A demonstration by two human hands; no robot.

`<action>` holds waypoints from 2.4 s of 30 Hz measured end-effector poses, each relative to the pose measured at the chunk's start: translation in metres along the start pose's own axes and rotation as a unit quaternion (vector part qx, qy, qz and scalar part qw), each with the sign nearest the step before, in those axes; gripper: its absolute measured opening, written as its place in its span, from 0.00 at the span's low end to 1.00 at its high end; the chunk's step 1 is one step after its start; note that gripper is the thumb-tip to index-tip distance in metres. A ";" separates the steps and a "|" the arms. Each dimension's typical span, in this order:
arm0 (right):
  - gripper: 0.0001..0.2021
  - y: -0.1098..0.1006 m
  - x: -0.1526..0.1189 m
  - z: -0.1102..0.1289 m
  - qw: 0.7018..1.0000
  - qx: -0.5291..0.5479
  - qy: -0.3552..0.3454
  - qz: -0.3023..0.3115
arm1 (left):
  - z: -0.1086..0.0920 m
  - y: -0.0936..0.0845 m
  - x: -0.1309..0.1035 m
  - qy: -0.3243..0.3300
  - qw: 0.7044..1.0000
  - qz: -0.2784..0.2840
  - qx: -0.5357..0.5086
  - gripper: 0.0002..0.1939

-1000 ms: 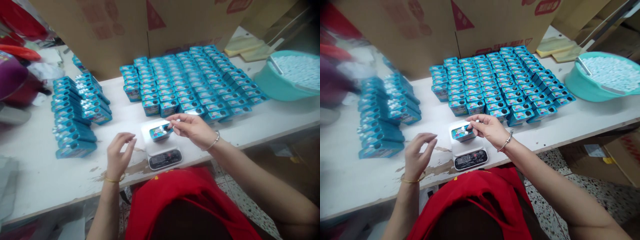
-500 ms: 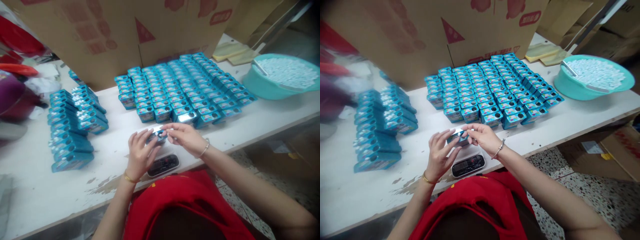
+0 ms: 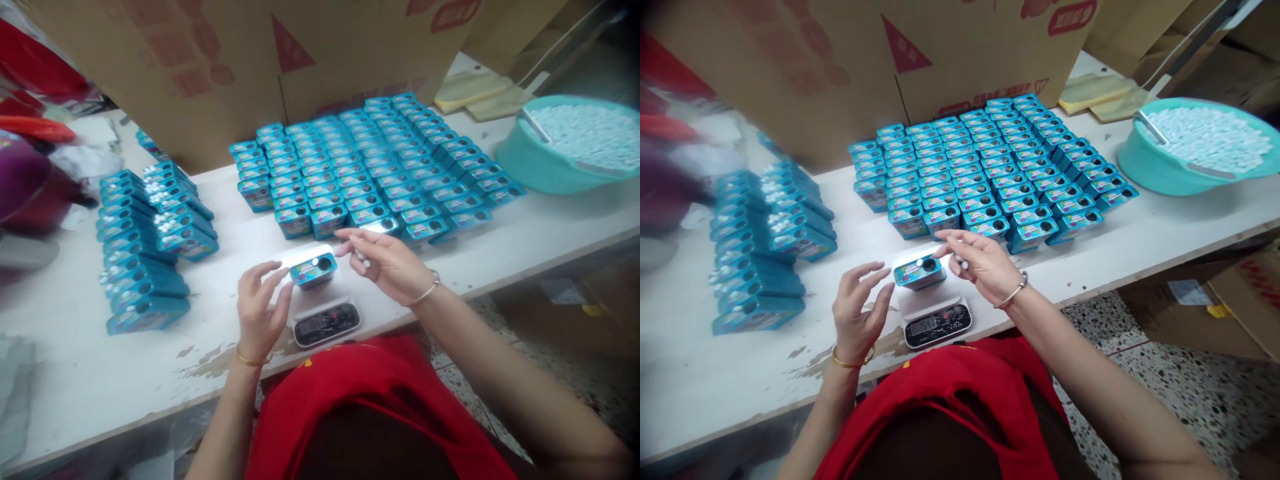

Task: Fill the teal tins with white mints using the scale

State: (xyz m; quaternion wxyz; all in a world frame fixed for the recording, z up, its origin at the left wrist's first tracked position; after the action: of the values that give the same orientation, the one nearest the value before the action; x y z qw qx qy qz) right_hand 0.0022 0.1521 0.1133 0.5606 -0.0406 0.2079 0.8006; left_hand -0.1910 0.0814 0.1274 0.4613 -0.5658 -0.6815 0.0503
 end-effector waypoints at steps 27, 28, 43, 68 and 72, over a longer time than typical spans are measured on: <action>0.14 -0.096 -0.024 -0.133 0.974 0.080 0.107 -0.182 | 0.008 0.001 0.022 -0.025 1.000 0.017 0.002 0.14; 0.15 -0.098 -0.024 -0.136 0.974 0.081 0.109 -0.184 | 0.008 0.004 0.022 -0.025 0.999 0.027 0.002 0.15; 0.14 -0.094 -0.028 -0.142 0.977 0.053 0.105 -0.180 | 0.088 -0.056 0.071 -0.089 0.990 -0.034 0.102 0.19; 0.21 -0.084 -0.013 -0.128 0.984 -0.043 0.100 -0.142 | 0.143 -0.086 0.048 -0.107 0.876 0.102 0.460 0.07; 0.25 -0.054 0.007 -0.116 0.990 -0.082 0.092 -0.062 | 0.077 -0.076 0.051 -0.058 0.898 0.179 0.399 0.10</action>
State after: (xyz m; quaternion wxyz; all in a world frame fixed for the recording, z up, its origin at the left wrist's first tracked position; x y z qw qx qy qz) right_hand 0.0291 0.1295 -0.0100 0.5820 -0.1730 0.1891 0.7718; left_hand -0.2956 0.1313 0.1577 0.5909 -0.4428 -0.5175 0.4323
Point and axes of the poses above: each hand's wrist, its own x-axis towards the middle knuckle, its own y-axis out of the palm, z = x × y, the point moved 6 cm from there along x, towards the middle knuckle, and after that the axes turned 9 degrees about -x, right-handed, at the moved point
